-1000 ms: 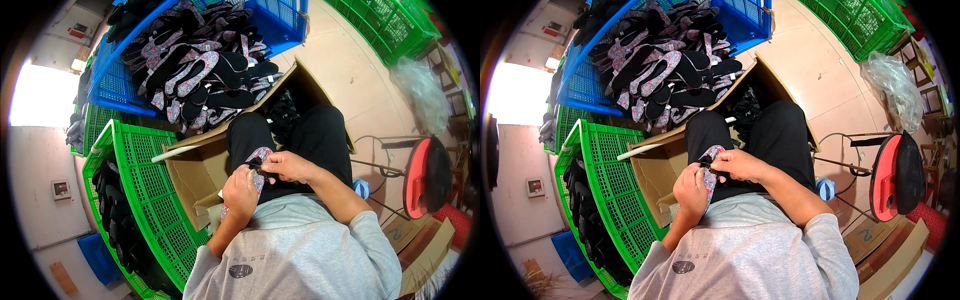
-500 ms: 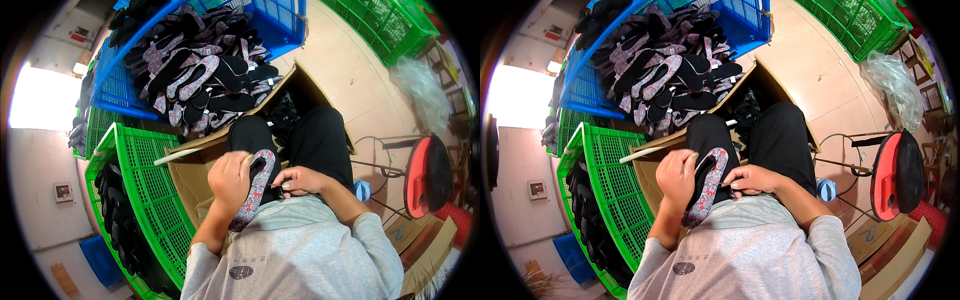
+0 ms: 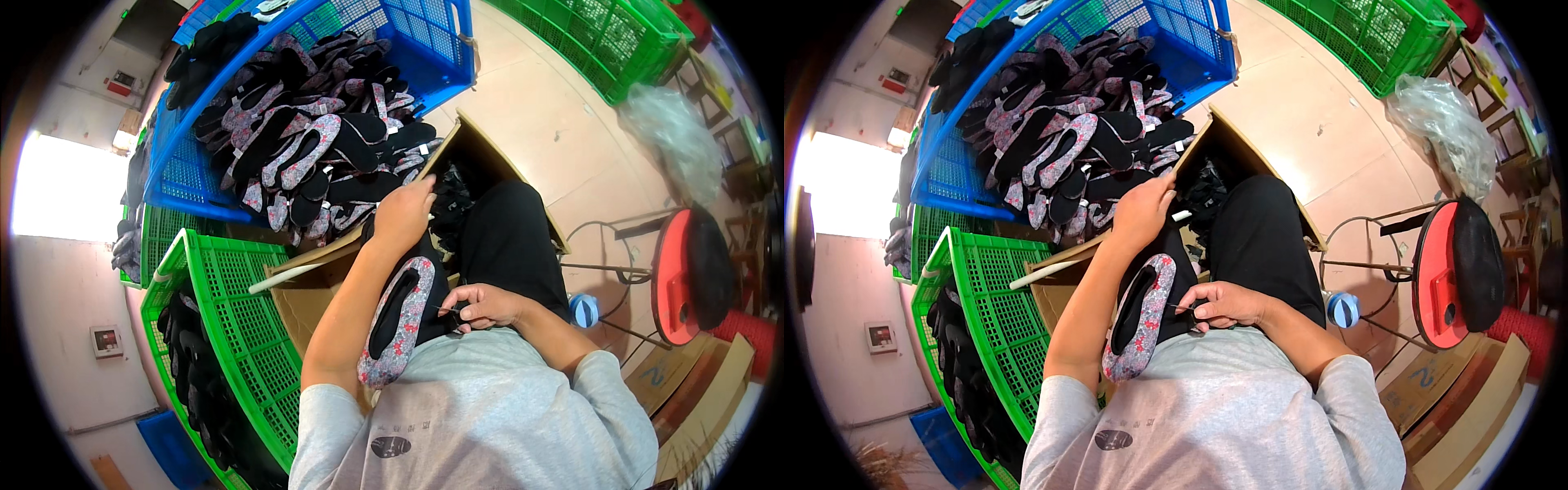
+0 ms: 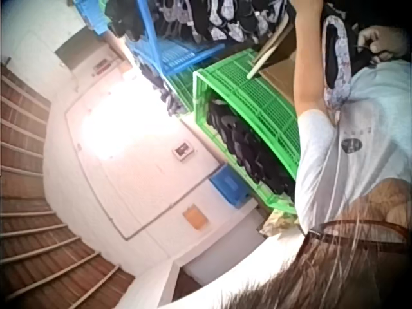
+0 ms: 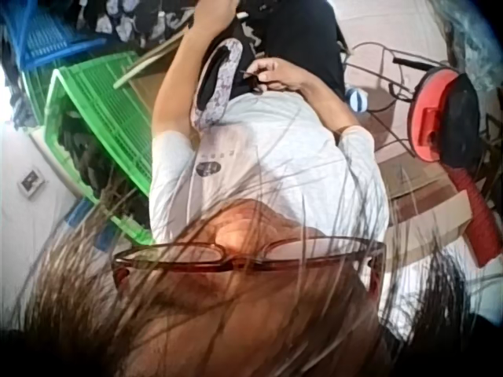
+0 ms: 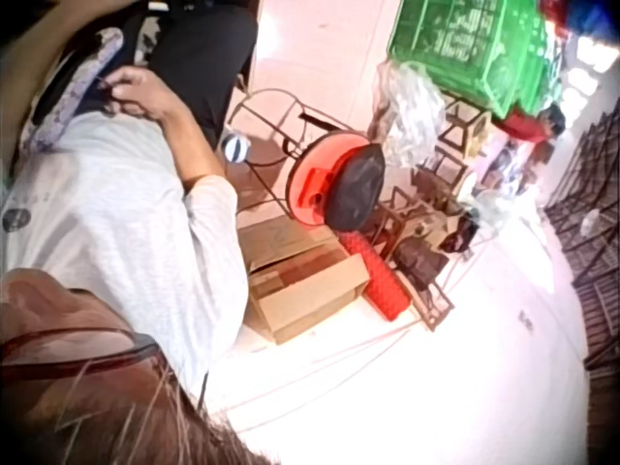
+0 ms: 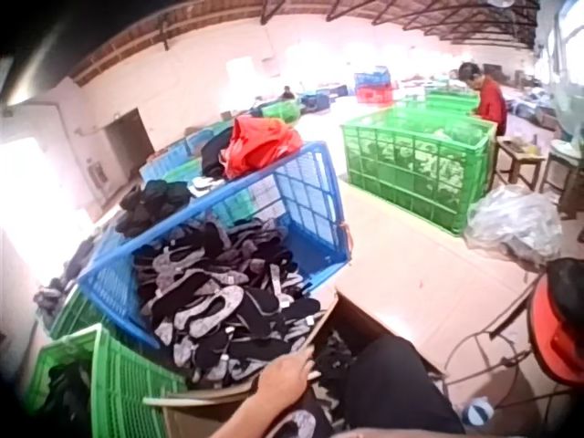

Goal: The person sits on the floor and uses scissors to trim excess fabric and threads from the edges of floral-patterned slippers. They handle the slippers one at a time, turning them over to trim different sides, and place the finished items into a green crate.

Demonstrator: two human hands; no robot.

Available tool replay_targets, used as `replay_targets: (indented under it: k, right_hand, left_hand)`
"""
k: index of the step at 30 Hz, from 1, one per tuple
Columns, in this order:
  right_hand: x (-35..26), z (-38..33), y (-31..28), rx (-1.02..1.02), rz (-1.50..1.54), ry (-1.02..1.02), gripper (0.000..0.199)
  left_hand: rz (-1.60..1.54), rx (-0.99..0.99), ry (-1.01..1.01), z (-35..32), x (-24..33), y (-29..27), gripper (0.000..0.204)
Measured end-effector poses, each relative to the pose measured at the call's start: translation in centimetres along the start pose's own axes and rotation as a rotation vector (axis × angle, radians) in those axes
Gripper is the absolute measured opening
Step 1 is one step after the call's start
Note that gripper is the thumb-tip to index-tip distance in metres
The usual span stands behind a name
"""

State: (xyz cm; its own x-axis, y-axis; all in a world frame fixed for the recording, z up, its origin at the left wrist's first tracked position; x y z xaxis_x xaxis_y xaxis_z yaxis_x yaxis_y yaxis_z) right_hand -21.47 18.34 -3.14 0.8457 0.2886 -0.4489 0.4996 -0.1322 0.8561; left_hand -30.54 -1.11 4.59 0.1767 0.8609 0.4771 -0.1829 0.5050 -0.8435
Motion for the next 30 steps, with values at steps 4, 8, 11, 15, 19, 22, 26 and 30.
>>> replay_targets:
  k: [4,8,11,15,19,22,26,30]
  right_hand:
    - [-0.5,-0.1,-0.3,0.029,-0.014,-0.081,0.045]
    - [-1.3,-0.1,-0.7,0.230,-0.016,-0.154,0.030]
    - [-1.8,-0.2,-1.0,0.376,0.052,-0.220,0.015]
    - [-2.3,0.2,-0.9,0.498,-0.026,-0.297,0.009]
    - [-3.0,1.2,0.8,0.548,-0.125,-0.267,0.008]
    - [-3.7,2.1,2.0,0.667,-0.208,-0.234,0.009]
    - [-3.8,3.2,1.7,0.758,-0.290,-0.356,0.019]
    - [-3.9,3.5,1.7,0.795,-0.355,-0.355,0.027]
  left_hand:
    - [-0.024,0.085,-0.142,-2.7,-2.1,-2.2,0.014]
    - [-0.273,0.173,-0.224,-6.6,-3.4,-4.8,0.023]
    - [-0.648,-0.007,-0.477,-10.6,-3.8,-5.1,0.030]
    - [-0.480,-0.217,-0.303,-12.8,1.3,-7.0,0.046]
    - [-0.255,-0.113,-0.283,-14.6,3.1,-6.9,0.042]
    - [-0.107,0.010,-0.350,-15.7,2.6,-6.0,0.041]
    - [0.077,0.005,-0.340,-15.3,2.5,-4.4,0.047]
    - [-0.097,0.004,-0.405,-14.8,2.5,-3.7,0.053]
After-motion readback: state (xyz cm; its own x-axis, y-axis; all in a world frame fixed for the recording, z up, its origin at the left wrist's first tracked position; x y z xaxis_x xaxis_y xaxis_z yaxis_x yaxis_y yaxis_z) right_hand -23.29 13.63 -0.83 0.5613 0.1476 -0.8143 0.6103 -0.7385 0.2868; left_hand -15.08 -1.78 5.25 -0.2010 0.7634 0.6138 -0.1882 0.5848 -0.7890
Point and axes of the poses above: each hand's wrist, its own z-axis towards the middle knuckle, its own y-axis out of the palm, x = y × z, the point moved 5 cm from there along z, towards the middle knuckle, and after that the axes turned 8 degrees about y, right-handed, at the moved point
